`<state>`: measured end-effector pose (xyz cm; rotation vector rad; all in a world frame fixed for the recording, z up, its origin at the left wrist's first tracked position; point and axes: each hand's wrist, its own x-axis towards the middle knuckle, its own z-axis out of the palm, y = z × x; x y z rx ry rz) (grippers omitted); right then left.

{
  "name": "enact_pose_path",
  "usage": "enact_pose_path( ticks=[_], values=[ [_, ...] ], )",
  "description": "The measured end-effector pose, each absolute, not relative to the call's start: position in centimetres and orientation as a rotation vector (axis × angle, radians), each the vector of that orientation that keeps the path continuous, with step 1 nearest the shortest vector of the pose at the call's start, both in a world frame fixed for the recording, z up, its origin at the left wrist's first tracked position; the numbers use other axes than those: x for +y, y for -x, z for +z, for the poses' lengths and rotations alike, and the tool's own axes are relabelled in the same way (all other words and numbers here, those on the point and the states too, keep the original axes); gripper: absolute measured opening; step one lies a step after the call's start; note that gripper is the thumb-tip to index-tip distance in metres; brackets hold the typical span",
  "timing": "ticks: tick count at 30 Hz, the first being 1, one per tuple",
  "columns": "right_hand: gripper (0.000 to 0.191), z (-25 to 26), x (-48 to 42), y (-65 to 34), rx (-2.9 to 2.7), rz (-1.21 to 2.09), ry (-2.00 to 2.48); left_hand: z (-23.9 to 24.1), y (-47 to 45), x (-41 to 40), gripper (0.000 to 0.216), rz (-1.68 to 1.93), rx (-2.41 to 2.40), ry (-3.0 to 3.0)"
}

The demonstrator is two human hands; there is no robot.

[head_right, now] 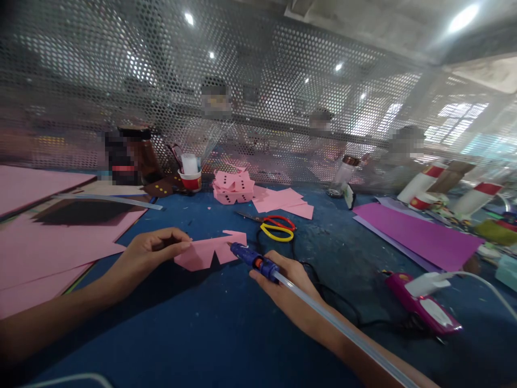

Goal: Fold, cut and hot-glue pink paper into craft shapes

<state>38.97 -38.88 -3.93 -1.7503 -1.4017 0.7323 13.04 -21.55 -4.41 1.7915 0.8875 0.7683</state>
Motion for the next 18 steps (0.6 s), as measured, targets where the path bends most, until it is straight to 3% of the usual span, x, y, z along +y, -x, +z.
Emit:
enact_pose_path(
  ticks=[18],
  values=[
    [0.032, -3.26, -39.00, -38.91, -1.430, 0.743, 1.796, -4.09, -13.19, -21.60, 0.028, 0.753, 0.889, -1.797]
  ],
)
